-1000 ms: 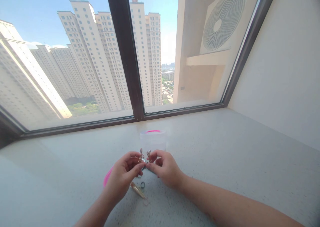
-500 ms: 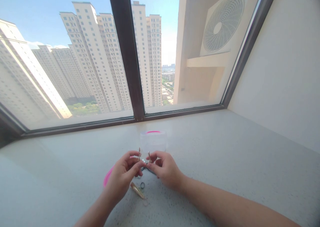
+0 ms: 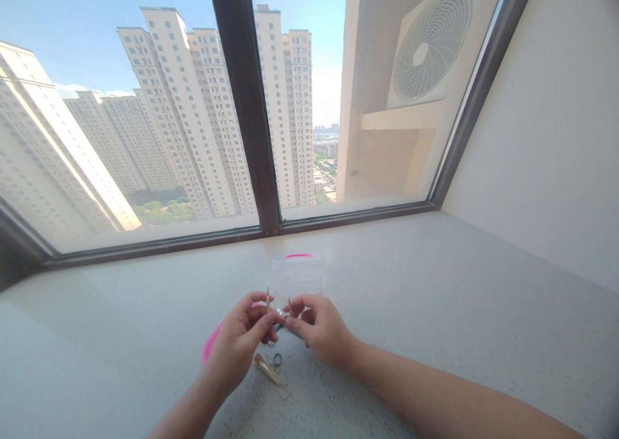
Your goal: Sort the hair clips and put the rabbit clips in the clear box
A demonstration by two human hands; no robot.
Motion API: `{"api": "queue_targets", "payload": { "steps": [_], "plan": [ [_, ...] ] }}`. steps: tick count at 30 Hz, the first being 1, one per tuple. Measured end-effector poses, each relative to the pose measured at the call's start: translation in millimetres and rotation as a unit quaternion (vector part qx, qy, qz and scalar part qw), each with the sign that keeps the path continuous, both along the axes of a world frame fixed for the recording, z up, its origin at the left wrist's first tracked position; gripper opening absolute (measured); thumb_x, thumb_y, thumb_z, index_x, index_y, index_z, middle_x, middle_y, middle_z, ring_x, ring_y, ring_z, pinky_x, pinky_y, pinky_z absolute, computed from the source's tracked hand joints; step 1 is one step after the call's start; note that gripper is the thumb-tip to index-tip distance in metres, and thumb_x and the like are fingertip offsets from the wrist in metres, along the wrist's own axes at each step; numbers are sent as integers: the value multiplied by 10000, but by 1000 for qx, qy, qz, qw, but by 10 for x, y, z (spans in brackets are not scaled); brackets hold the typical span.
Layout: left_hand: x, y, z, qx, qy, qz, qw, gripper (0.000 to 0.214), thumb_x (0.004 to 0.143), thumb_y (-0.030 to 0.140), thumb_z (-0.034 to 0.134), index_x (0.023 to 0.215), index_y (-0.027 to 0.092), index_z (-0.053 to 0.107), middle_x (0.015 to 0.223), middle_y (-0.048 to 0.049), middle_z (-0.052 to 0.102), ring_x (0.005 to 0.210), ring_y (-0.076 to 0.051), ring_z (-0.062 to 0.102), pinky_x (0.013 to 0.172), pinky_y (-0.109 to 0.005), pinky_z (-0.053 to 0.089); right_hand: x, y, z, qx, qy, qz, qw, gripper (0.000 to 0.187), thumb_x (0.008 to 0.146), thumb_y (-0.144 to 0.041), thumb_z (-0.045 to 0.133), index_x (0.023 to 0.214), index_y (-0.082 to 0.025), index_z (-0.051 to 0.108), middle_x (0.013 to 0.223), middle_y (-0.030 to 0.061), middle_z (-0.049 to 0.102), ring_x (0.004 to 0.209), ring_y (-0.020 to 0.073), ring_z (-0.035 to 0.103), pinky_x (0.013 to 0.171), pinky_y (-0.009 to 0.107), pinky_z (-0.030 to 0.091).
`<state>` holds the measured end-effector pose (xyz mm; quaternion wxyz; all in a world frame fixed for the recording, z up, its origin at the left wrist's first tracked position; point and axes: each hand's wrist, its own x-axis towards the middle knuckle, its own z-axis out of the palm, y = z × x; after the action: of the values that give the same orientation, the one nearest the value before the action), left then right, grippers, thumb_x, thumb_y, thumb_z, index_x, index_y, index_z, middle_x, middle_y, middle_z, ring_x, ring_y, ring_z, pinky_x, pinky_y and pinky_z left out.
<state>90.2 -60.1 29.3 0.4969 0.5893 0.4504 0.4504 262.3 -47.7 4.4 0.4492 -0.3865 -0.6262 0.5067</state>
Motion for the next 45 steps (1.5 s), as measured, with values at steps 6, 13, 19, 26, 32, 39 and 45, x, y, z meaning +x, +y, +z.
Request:
{"api": "queue_targets", "payload": {
  "steps": [6,13,19,26,32,39,45],
  "plan": [
    [-1,18,-12,0,4,5,1000,326,774,403,638,980,179,520,730,-31,687,555,-143,590,542,-259,422,-10,-2,0,-2,2,5,1000,219,754,-315,659,893,-146,664,685,-7,580,480,69,446,433,193,337],
    [-14,19,-29,4,7,7,1000,307,787,394,627,978,182,515,742,-31,687,560,-142,594,546,-259,425,-18,-7,9,-7,4,5,1000,181,746,-281,663,868,-147,663,686,-10,573,477,66,447,425,187,332],
    [-4,3,-24,0,9,6,1000,295,794,378,624,973,183,493,734,-25,685,563,-139,591,546,-256,423,-18,-6,-3,-11,6,11,1000,204,752,-307,660,873,-144,657,698,-4,565,471,64,440,394,173,340],
    [-7,8,-23,1,7,5,1000,295,796,379,622,974,183,491,728,-21,683,567,-140,596,545,-253,426,-19,-5,-16,-9,11,14,1000,213,757,-312,657,880,-138,657,709,1,566,477,64,444,383,165,348],
    [-7,18,-39,3,6,1,1000,312,792,390,624,977,176,492,727,-25,685,557,-132,589,532,-244,420,-21,9,-30,-7,14,15,1000,198,757,-286,663,873,-125,658,690,-6,558,466,56,438,379,158,333],
    [-19,25,-51,4,6,1,1000,317,790,403,624,978,173,515,720,-25,690,544,-128,587,520,-239,420,-25,7,-31,-9,24,20,999,193,755,-275,664,875,-124,656,677,-4,552,490,69,445,398,165,351],
    [-12,37,-53,1,-3,0,1000,309,786,399,627,970,172,524,733,-22,684,531,-122,585,506,-237,419,-31,1,-22,-11,24,21,999,177,750,-241,655,880,-121,658,661,-1,566,476,66,440,410,172,341]
  ]
}}
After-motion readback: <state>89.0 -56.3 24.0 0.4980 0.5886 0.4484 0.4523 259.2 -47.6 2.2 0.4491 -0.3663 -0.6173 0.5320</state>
